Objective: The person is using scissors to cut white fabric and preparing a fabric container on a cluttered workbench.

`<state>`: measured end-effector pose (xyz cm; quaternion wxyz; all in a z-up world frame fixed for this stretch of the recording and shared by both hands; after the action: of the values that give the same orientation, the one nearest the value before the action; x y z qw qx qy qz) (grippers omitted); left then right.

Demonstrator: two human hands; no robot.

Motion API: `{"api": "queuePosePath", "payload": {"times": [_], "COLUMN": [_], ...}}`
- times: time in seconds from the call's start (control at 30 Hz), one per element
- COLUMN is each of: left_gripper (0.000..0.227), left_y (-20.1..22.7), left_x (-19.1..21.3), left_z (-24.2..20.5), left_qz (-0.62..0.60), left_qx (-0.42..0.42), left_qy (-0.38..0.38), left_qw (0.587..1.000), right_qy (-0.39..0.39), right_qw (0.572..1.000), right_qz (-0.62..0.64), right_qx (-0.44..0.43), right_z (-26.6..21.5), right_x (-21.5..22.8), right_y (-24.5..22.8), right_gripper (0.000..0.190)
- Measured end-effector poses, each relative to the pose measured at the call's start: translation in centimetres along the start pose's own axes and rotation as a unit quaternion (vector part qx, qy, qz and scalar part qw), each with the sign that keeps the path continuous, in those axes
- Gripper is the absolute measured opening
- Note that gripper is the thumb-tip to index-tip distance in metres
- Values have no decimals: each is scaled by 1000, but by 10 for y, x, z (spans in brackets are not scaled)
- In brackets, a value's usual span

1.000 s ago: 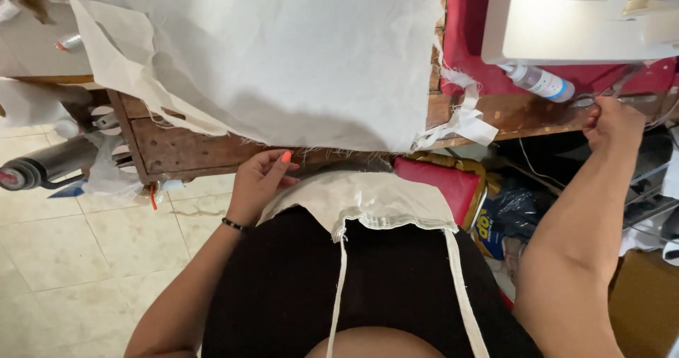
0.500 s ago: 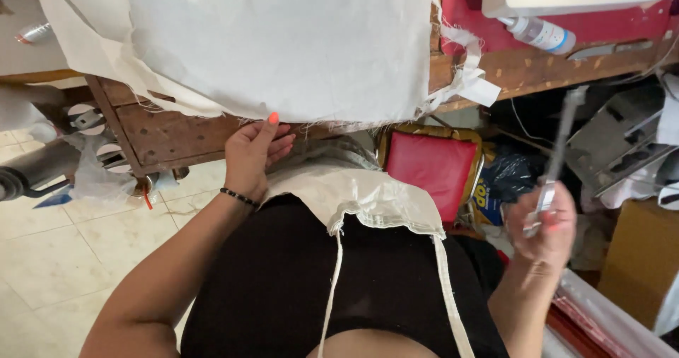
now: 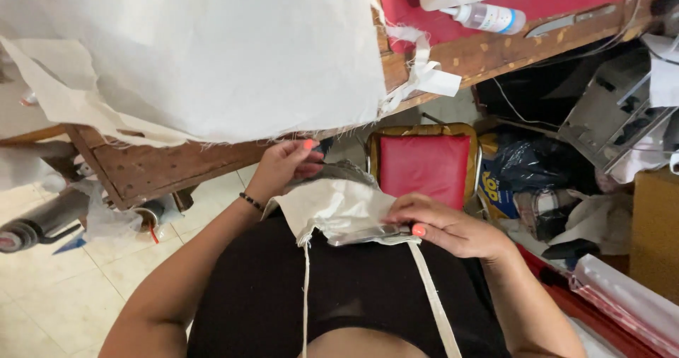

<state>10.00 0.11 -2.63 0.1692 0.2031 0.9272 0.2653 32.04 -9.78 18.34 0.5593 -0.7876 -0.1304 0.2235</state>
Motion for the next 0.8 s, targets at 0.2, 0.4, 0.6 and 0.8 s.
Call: {"api": "queuePosePath", "payload": {"times": [0.2, 0.4, 0.6, 0.8], "left_gripper": [30, 24, 25, 54], "left_y": [59, 123, 210, 220], "left_x": [-5, -6, -206, -324], "left_z": [-28, 4, 67, 202], "left_qz": [396, 511, 594, 810], "left_qx": [-218, -351, -681, -522], "left_qy": [64, 139, 191, 148], "left_qw": [890, 772, 384, 223], "right_qy": [149, 212, 256, 413], "right_qw": [985, 956, 931, 810], "right_qz": [60, 186, 255, 397], "right_qx": [-69, -76, -43, -129], "right_z": [-58, -99, -121, -187], "right_x": [22, 19, -11, -90], "right_y": [56, 102, 148, 198], "right_gripper": [52, 43, 46, 49]}}
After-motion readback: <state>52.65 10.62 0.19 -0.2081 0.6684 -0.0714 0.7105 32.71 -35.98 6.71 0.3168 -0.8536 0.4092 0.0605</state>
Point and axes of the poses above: each hand's wrist, its own z-axis towards the middle knuckle, its own x-axis out of the back of the hand, y = z × x, the point moved 6 cm from there along z, towards the middle knuckle, and after that the axes turned 15 degrees about z, right-handed, at the moved point
